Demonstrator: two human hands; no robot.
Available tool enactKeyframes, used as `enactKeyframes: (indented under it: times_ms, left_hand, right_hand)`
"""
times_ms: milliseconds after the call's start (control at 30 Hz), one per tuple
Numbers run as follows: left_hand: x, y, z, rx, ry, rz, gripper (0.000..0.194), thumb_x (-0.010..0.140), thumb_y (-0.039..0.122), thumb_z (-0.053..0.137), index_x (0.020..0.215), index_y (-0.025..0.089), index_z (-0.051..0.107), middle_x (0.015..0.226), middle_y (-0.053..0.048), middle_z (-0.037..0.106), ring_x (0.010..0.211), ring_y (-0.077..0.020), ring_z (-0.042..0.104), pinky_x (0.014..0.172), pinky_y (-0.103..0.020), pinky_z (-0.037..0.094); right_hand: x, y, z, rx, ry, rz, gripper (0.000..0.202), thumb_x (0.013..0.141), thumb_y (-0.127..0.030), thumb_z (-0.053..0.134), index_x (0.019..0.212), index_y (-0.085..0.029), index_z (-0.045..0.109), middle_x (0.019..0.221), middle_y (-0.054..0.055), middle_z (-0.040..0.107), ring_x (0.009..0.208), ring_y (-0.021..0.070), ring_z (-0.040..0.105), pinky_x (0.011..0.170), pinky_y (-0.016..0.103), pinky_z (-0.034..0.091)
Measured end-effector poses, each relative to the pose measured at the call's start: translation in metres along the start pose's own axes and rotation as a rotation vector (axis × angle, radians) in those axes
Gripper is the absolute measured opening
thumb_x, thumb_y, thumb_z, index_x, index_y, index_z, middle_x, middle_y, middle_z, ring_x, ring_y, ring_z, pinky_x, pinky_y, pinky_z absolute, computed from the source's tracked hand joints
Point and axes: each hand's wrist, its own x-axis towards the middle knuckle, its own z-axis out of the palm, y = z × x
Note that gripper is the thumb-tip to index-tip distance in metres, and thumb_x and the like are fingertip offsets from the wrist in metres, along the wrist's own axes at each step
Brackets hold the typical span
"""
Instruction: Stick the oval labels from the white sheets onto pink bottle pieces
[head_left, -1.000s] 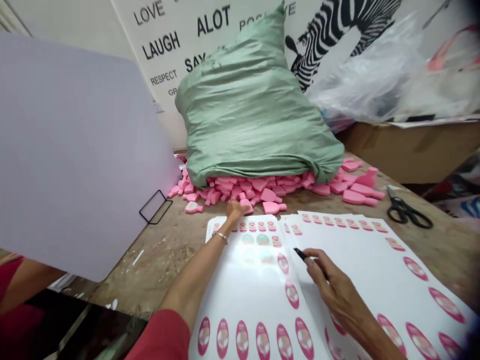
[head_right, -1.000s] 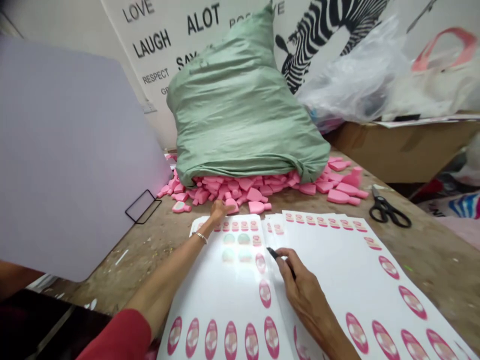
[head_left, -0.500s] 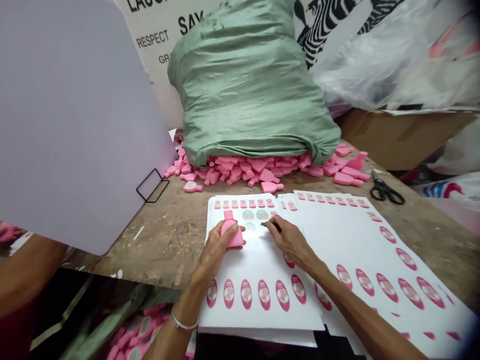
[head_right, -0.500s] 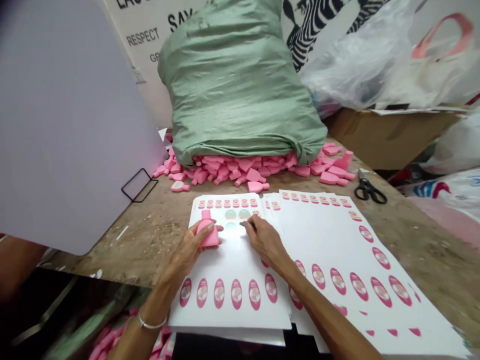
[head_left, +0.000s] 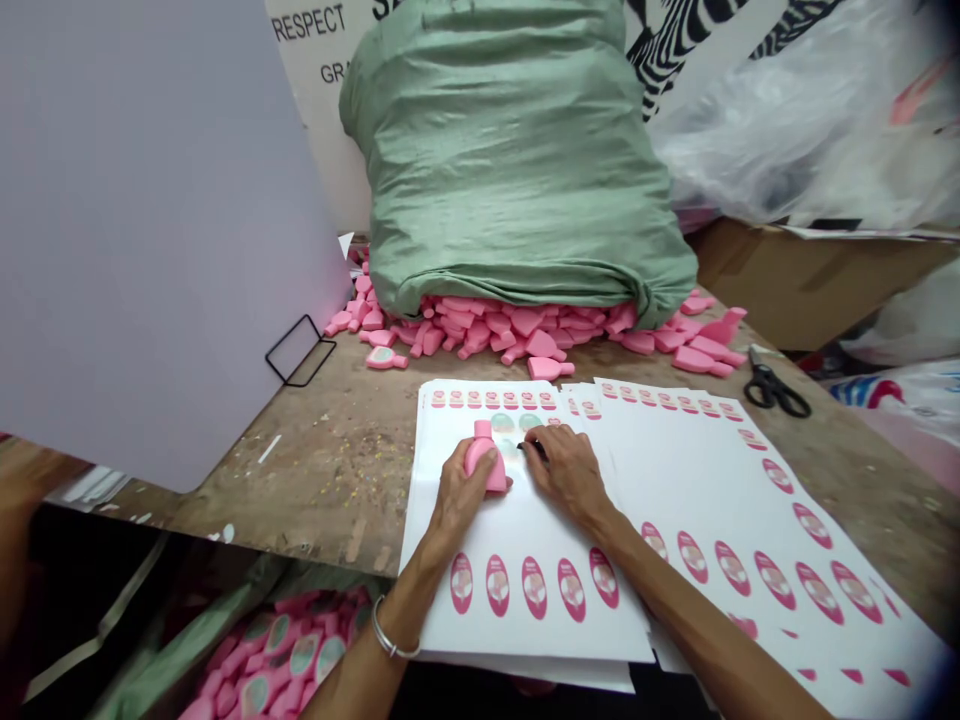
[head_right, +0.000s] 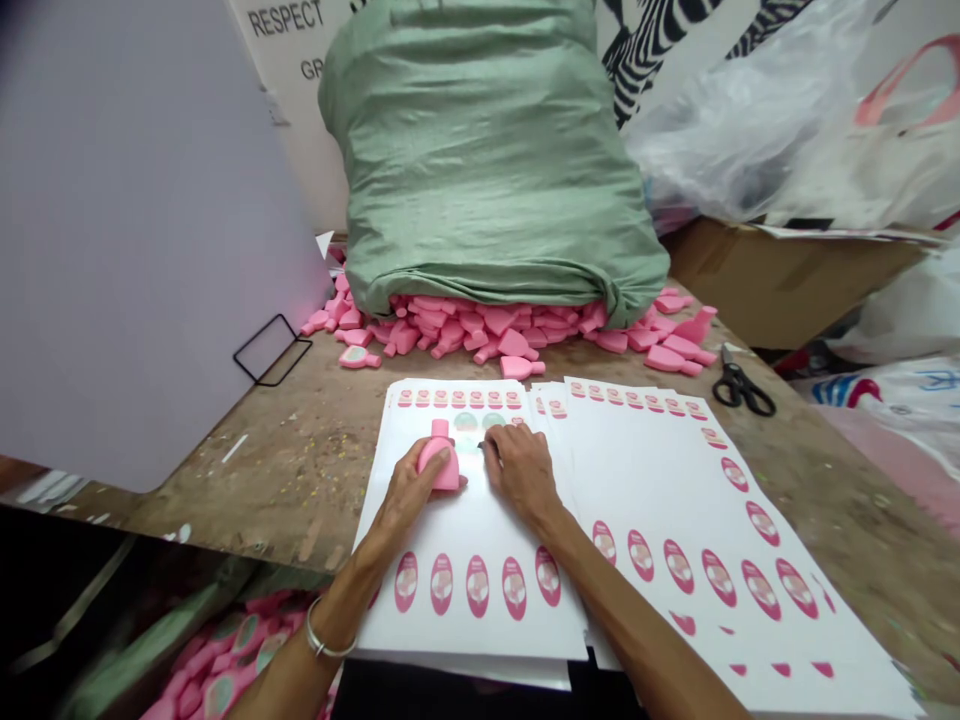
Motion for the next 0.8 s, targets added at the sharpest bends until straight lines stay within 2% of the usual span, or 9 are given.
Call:
enactKeyframes:
  times_ms: [200,333,467,667,800]
  left_hand:
    - [0.0004,0.0059,0.0027,0.048,0.009,-0.030,0.044,0.075,0.050,0.064,0.103,0.018,0.056,0.097,-0.005,0.058,0.062,-0.0150,0.068,0.059,-0.026,0.054]
    - [0.0002,0.0033,0.0010,0.051,-0.015,-0.006,0.042,0.077,0.050,0.061,0.104,0.018,0.056,0.104,-0.007,0.058,0.066,-0.0159,0.069,0.061,-0.026,0.054]
    - [-0.0016,0.0026,0.0002,0.052,-0.020,0.007,0.042,0.078,0.051,0.060,0.104,0.018,0.056,0.102,-0.007,0.059,0.066,-0.0162,0.069,0.062,-0.027,0.054]
    - [-0.0024,0.0044,0.0012,0.073,-0.021,0.009,0.042,0.080,0.050,0.059,0.106,0.017,0.055,0.090,-0.004,0.057,0.069,-0.0178,0.068,0.062,-0.026,0.053]
    - [-0.0024,0.0052,0.0016,0.069,-0.014,0.003,0.042,0.079,0.050,0.059,0.105,0.017,0.055,0.096,-0.006,0.058,0.068,-0.0171,0.068,0.061,-0.026,0.053]
  right_hand:
    - [0.0007,-0.0034,0.0001,0.153,-0.064,-0.002,0.015,0.089,-0.024,0.045,0.083,-0.019,0.057,0.077,0.003,0.063,0.076,0.0181,0.051,0.070,0.030,0.029]
    - [0.0008,-0.0018,0.0008,0.097,-0.006,0.050,0.017,0.090,-0.024,0.043,0.084,-0.018,0.058,0.081,0.005,0.063,0.079,0.0194,0.052,0.070,0.031,0.029]
    - [0.0011,0.0022,0.0025,0.019,0.008,0.039,0.015,0.089,-0.023,0.044,0.082,-0.018,0.057,0.078,0.004,0.063,0.078,0.0191,0.051,0.070,0.031,0.028]
    - [-0.0011,0.0017,0.0008,0.109,-0.023,0.047,0.010,0.084,-0.020,0.049,0.078,-0.020,0.056,0.072,0.002,0.062,0.073,0.0172,0.052,0.068,0.029,0.030]
    - [-0.0016,-0.0003,0.0000,0.151,-0.023,0.073,0.010,0.084,-0.022,0.049,0.078,-0.020,0.056,0.072,0.001,0.062,0.073,0.0174,0.053,0.069,0.030,0.031]
